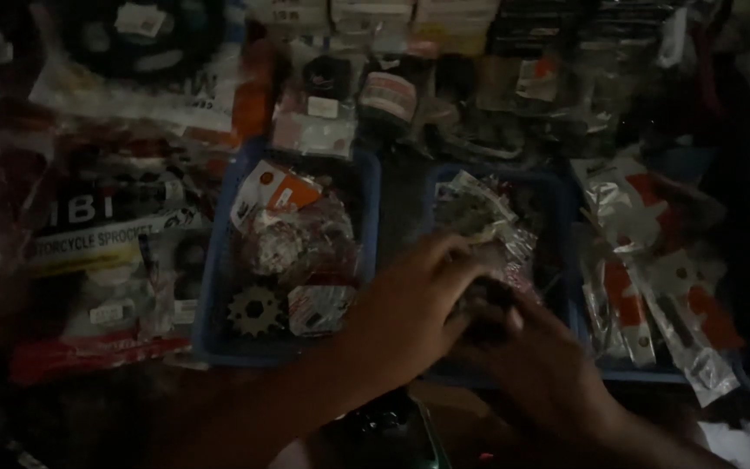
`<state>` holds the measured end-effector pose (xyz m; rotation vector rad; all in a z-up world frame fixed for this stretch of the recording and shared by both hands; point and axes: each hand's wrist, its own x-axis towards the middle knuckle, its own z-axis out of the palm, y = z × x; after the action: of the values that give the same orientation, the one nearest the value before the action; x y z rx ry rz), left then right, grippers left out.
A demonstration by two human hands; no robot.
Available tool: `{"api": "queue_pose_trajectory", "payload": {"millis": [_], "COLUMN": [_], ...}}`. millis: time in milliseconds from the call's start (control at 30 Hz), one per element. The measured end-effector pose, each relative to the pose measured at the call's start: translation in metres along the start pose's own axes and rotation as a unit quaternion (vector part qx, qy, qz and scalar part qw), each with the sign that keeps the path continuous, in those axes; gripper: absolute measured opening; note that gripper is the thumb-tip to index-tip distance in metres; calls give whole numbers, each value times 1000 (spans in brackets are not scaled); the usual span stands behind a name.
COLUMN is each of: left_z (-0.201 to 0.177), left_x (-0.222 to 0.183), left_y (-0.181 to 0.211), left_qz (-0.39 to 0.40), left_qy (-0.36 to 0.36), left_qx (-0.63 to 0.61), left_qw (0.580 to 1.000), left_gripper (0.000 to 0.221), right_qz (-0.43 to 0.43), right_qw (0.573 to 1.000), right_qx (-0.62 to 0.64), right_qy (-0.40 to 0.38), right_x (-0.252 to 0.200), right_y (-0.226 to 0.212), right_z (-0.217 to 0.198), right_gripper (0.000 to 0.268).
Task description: Sorting and packing motorcycle sprockets into plastic bins.
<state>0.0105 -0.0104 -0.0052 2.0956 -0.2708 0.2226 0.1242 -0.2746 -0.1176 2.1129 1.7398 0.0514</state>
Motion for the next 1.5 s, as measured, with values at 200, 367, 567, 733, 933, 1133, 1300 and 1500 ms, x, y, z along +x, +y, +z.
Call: {"api": "queue_pose_trajectory", "payload": {"millis": [200, 367, 567, 733, 933, 1133, 1300, 1500], "left_z": [22, 52, 63, 77, 61, 67, 67, 39], "left_x": [8, 3, 15, 6, 22, 21, 8, 10], "left_y": [-5, -26, 14, 9, 3, -6, -14, -9], "left_qz": [-12, 62, 96, 118, 84, 81, 115, 154], "left_qy": [124, 267, 76, 55, 35, 47, 18, -4], "left_qx": [149, 82, 144, 149, 132, 161, 233, 240], "left_qw": [981, 958, 982, 980, 987, 982, 966, 958], "left_gripper": [60, 41, 38, 34, 43, 42, 23, 33], "right_qz": [54, 101, 241, 247, 187, 366, 303, 201], "right_qw": [984, 969, 955, 959, 974, 884, 921, 972], "right_qx": [93, 109, 167, 99, 63, 270, 245, 89], "right_qy": [-141, -197, -49, -101, -108, -108, 4, -83], "right_x": [31, 20, 14, 5, 14, 34, 22, 7], "right_y": [0, -2, 7, 22, 18, 28, 23, 25], "right_z": [-129, -115, -104, -79, -53, -99, -61, -27], "right_gripper": [40, 41, 56, 43, 32, 51, 52, 68]}}
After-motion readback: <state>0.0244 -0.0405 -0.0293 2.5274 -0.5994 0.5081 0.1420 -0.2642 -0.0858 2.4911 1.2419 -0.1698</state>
